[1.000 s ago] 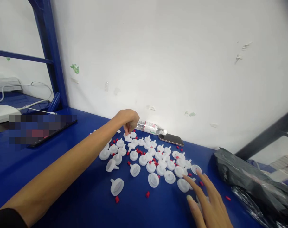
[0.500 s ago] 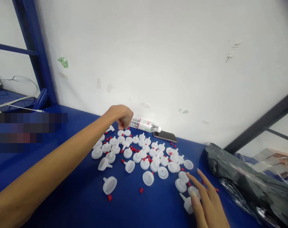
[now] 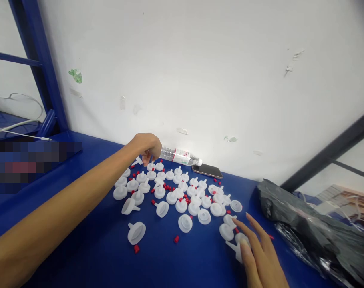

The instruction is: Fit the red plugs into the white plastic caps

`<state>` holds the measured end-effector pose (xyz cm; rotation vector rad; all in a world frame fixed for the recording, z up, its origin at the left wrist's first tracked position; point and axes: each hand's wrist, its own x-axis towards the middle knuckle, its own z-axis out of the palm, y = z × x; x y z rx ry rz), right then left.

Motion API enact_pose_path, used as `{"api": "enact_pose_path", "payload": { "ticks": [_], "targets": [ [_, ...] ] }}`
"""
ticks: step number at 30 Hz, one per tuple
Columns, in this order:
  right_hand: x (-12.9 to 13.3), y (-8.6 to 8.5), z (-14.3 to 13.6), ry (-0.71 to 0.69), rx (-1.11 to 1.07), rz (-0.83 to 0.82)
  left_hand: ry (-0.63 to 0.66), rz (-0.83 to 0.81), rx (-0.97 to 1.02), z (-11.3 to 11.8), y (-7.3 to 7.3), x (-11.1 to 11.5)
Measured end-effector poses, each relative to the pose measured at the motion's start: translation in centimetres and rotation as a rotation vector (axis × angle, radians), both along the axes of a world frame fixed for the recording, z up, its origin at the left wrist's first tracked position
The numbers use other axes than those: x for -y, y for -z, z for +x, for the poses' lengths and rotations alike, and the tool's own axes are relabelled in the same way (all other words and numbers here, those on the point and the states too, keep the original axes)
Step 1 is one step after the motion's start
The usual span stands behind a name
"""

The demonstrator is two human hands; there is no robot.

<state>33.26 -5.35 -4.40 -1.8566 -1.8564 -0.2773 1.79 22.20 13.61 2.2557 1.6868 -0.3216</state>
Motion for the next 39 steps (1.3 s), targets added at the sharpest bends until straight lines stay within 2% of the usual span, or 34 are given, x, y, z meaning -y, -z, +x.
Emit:
{"api": "enact_pose_path", "payload": {
  "ticks": [3,7,10,14,22,39],
  "targets": [
    [0.0,-0.1,-0.1,-0.001,-0.016,-0.006,-0.053,-0.111,-0.106,0.1,-0.8,0.6],
    [0.2,-0.1,-0.1,0.005,-0.034,-0.020,0.003,-0.182,-0.124,0.4,-1.6,1.3],
    [0.2,-0.1,0.1,0.011,-0.043,-0.037,0.045,-0.263,-0.127,0.9,-1.6,1.8],
    [0.2,-0.1,0.1,0.018,-0.077,-0.086,0.028,-0.316,-0.159,1.6,-1.0,2.0],
    [0.4,-0.1,-0.3,0.053,-0.161,-0.137,0.044,-0.335,-0.140,1.3,-0.3,1.3],
    [0.4,-0.2,-0.3,0.024,-0.121,-0.086,0.044,-0.292,-0.131,1.3,-0.6,1.7]
  ]
}}
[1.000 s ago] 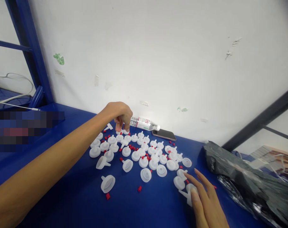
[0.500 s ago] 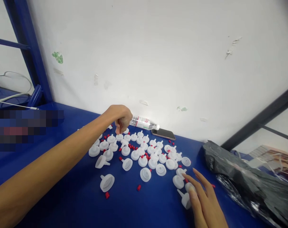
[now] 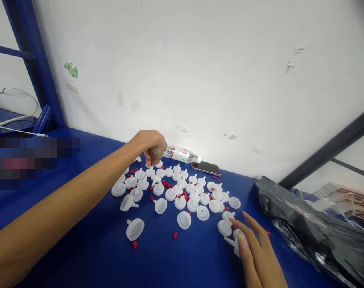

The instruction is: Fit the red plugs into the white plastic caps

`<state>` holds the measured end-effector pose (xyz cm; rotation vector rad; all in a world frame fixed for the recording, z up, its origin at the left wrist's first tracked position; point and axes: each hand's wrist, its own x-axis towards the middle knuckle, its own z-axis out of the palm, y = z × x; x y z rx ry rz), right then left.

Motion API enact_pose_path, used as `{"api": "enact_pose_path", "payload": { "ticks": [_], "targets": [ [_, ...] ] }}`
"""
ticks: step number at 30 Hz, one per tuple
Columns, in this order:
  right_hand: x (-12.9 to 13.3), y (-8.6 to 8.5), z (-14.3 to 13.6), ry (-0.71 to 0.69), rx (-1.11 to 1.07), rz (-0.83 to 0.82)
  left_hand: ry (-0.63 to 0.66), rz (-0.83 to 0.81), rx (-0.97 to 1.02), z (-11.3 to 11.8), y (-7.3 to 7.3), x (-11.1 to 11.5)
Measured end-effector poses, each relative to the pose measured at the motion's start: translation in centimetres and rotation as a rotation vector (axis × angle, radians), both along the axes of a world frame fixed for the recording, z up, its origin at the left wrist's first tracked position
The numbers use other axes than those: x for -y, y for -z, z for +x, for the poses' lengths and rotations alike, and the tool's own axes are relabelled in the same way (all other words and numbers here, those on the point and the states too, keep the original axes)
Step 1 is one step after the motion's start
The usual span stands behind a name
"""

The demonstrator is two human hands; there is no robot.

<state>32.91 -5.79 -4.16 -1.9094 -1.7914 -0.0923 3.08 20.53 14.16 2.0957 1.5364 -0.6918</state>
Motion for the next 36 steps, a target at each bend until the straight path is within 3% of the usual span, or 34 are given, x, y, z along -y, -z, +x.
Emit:
{"api": "enact_pose_path", "payload": {
  "ticks": [13,20,27,36],
  "targets": [
    [0.2,-0.2,-0.2,0.009,0.007,-0.007,0.025,0.127,0.153,-0.4,-0.2,-0.6],
    [0.2,-0.3,-0.3,-0.001,0.017,0.008,0.078,0.342,0.142,-0.2,0.2,-1.4],
    [0.1,-0.5,-0.5,0.006,-0.002,-0.006,0.141,0.262,0.074,-0.4,1.2,-2.1],
    [0.2,-0.7,-0.9,0.016,-0.055,0.007,0.185,0.283,0.125,-0.8,0.7,-2.1]
  ]
}}
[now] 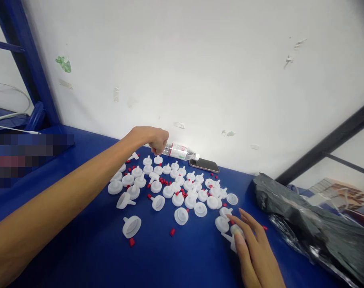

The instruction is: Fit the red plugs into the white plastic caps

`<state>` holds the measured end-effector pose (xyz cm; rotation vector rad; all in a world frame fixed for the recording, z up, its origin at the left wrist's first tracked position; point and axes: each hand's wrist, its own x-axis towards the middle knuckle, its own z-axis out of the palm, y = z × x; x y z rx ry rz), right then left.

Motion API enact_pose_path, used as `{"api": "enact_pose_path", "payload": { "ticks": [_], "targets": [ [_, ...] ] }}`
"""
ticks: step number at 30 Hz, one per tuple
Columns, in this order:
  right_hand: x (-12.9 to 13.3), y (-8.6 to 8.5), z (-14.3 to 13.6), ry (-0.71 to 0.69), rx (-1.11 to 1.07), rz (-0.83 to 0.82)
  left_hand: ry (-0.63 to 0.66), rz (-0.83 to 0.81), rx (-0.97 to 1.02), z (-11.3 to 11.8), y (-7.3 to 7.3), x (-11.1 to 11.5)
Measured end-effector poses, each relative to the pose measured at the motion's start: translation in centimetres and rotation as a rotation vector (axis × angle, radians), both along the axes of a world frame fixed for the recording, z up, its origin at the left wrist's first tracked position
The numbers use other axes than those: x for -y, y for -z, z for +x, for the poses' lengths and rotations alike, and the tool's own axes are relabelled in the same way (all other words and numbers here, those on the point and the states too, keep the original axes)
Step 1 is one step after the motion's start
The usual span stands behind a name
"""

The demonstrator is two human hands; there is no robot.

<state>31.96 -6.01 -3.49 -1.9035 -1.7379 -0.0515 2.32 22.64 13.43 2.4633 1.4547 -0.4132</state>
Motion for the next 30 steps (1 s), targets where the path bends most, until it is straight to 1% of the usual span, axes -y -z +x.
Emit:
{"api": "enact_pose_path", "payload": {
  "ticks": [3,6,10,18,23,26,30],
  "targets": [
    [0.0,-0.1,-0.1,0.000,-0.011,0.002,0.008,0.002,-0.011,0.1,0.2,-0.2],
    [0.0,-0.2,-0.1,-0.017,-0.004,-0.002,0.007,0.007,-0.030,0.3,0.8,-0.6],
    [0.0,-0.2,-0.4,0.002,-0.011,0.029,0.006,0.004,-0.020,0.6,1.3,-0.8],
    [-0.1,-0.1,0.1,-0.034,0.029,0.001,-0.039,-0.083,0.044,0.9,1.4,-0.1],
    [0.0,-0.1,0.1,-0.034,0.032,-0.004,-0.034,-0.116,0.078,0.6,1.8,-0.7],
    [0.1,-0.1,0.0,-0.030,0.026,-0.014,0.003,-0.119,0.089,0.5,1.7,-1.1],
    [0.1,-0.2,0.0,-0.027,0.014,-0.018,0.050,-0.079,0.129,0.5,1.0,-0.9]
  ]
}}
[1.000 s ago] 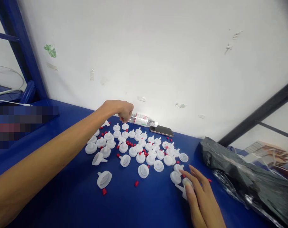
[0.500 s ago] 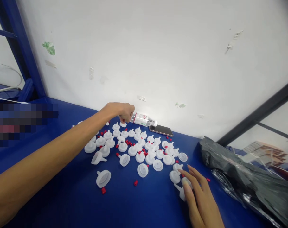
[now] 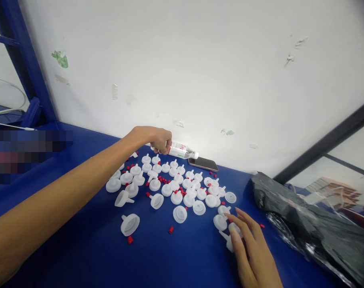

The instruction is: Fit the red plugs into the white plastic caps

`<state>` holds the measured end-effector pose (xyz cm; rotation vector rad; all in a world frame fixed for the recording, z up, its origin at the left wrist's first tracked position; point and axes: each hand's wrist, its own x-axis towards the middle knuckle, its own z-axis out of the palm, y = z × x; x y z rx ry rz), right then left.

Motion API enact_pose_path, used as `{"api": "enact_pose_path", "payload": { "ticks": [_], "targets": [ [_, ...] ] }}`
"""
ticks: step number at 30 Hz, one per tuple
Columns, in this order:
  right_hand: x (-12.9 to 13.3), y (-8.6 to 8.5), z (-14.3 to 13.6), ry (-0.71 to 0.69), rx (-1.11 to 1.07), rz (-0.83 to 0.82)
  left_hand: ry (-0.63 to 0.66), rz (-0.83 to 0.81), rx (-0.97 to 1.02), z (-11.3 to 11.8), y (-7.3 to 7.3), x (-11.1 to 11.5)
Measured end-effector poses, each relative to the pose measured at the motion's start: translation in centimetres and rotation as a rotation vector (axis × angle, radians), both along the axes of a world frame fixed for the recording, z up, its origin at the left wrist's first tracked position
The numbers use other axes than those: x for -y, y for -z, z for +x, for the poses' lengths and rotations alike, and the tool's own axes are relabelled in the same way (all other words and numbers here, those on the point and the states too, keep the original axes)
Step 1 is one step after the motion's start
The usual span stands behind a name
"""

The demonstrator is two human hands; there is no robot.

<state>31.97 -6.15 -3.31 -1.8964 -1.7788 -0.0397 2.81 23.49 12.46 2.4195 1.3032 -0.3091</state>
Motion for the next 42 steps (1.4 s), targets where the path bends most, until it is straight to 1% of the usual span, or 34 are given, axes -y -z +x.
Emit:
{"api": "enact_pose_path", "payload": {
  "ticks": [3,6,9,13,16,22,31,37,40,42],
  "targets": [
    [0.0,0.0,0.0,-0.002,-0.002,0.007,0.002,-0.007,0.027,0.3,-0.7,0.8],
    [-0.1,0.0,-0.1,-0.006,-0.006,0.006,-0.017,-0.066,0.007,0.8,-1.1,1.8],
    [-0.1,-0.1,-0.2,-0.005,-0.007,0.007,-0.051,-0.119,-0.064,1.6,-1.0,2.7],
    [-0.1,-0.2,-0.3,0.001,-0.013,-0.011,-0.099,-0.156,-0.209,2.4,-0.6,3.4],
    [-0.2,-0.2,-0.2,0.002,-0.014,-0.013,-0.100,-0.189,-0.251,2.6,-0.3,3.5],
    [-0.3,0.0,0.1,-0.016,-0.004,-0.009,-0.073,-0.233,-0.239,2.6,-0.2,3.5],
    [-0.3,0.4,0.5,-0.034,0.031,0.017,-0.070,-0.221,-0.239,2.1,-0.8,3.5],
    [-0.1,0.5,0.7,-0.044,0.033,0.023,-0.075,-0.220,-0.240,1.9,-0.9,3.5],
    [-0.2,0.6,0.7,-0.044,0.028,0.021,-0.077,-0.190,-0.224,1.7,-1.0,3.2],
    [-0.2,0.6,0.7,-0.042,0.028,0.023,-0.070,-0.142,-0.186,1.4,-1.1,2.9]
  ]
}}
